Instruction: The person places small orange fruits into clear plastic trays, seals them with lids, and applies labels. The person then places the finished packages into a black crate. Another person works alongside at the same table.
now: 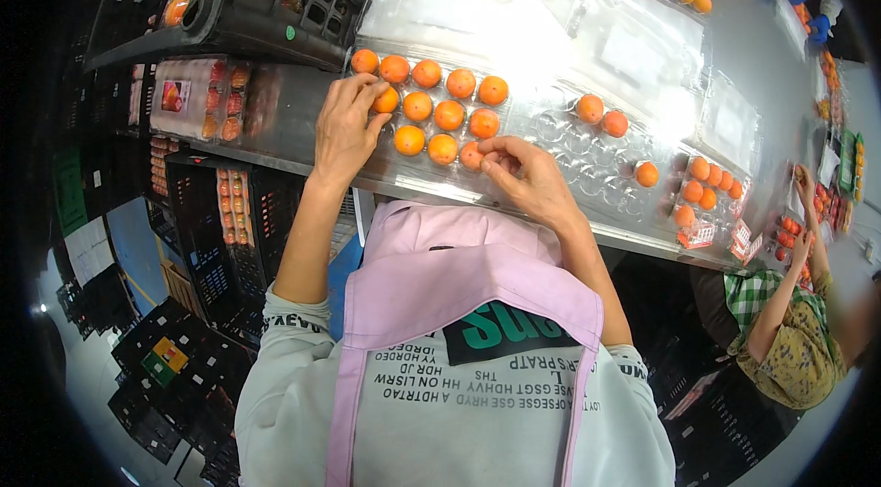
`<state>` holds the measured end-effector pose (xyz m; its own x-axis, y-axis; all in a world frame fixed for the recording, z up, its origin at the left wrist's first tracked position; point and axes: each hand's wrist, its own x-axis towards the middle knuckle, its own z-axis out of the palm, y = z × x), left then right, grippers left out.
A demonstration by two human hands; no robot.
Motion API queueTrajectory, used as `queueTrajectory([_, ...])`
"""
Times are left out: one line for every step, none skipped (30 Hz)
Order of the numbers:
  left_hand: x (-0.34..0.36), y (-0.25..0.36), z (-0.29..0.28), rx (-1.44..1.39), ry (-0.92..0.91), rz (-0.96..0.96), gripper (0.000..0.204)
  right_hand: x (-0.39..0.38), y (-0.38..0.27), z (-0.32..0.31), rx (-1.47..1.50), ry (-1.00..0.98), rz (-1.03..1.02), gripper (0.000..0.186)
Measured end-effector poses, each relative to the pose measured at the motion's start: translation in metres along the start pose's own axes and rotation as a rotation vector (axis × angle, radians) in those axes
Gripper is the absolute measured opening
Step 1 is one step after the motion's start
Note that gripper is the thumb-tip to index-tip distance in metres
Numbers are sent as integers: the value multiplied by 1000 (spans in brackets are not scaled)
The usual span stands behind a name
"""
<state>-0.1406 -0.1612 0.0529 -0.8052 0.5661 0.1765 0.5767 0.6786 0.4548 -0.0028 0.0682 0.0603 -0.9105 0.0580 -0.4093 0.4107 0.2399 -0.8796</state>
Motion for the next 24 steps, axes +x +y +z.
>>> queueTrajectory([-1,0,0,0,-4,-16,40,0,-1,0,-2,-11,14,23])
queueTrajectory([-2,-2,0,6,-5,-6,40,0,-2,0,-9,-12,19,23])
queueTrajectory([-2,-4,2,12,-6,6,40,0,-4,0,-15,-13,24,23])
queueTrajectory([-3,-6,2,18,-7,17,40,0,-4,1,-21,-13,29,23])
queueTrajectory([-3,-7,0,9,-8,27,40,0,-4,1,-23,-14,24,23])
queueTrajectory([-2,-6,0,-8,-8,40,40,0,-3,0,-30,-9,23,23])
queueTrajectory([-1,-6,0,-26,-9,55,41,-1,-2,-2,-37,-2,23,22])
queueTrajectory([-2,-8,-2,-50,29,31,41,0,-1,-1,-23,6,-2,23])
queueTrajectory([-6,-8,-2,-88,67,13,41,0,1,0,-19,24,-21,23])
queueTrajectory([-9,-9,-1,-129,103,-4,41,-1,2,-2,-15,46,-38,24])
queueTrajectory([-14,-9,2,-118,155,-78,40,-3,-2,-5,-36,77,-13,22])
queueTrajectory([-22,-12,5,-100,210,-160,39,-3,1,-10,-21,113,-32,22])
queueTrajectory([-27,-18,9,-51,263,-226,37,-3,6,-14,-5,148,-51,21])
queueTrajectory([-33,-25,17,-3,315,-294,36,-3,11,-20,11,183,-71,21])
queueTrajectory([-34,-26,22,49,328,-343,35,-1,16,-25,55,237,-86,19])
queueTrajectory([-36,-27,24,-52,287,-417,36,-1,17,-33,18,305,-106,19])
queueTrajectory([-38,-25,25,-152,245,-490,36,-2,17,-41,-21,371,-127,18])
queueTrajectory([-38,-25,23,-248,201,-563,37,-2,18,-47,-57,435,-149,18])
queueTrajectory([-40,-33,27,-191,193,-506,37,-1,21,-54,-99,512,-142,16])
queueTrajectory([-41,-35,27,-269,165,-557,36,-1,23,-61,-171,575,-168,16])
queueTrajectory([-38,-35,24,-345,139,-606,36,1,24,-66,-242,638,-197,16])
queueTrajectory([-36,-35,23,-422,112,-655,36,2,25,-72,-313,699,-226,17])
queueTrajectory([-36,-33,22,-438,108,-667,34,1,26,-80,-449,673,-229,23])
queueTrajectory([-37,-31,23,-450,100,-672,34,0,27,-86,-544,646,-207,26])
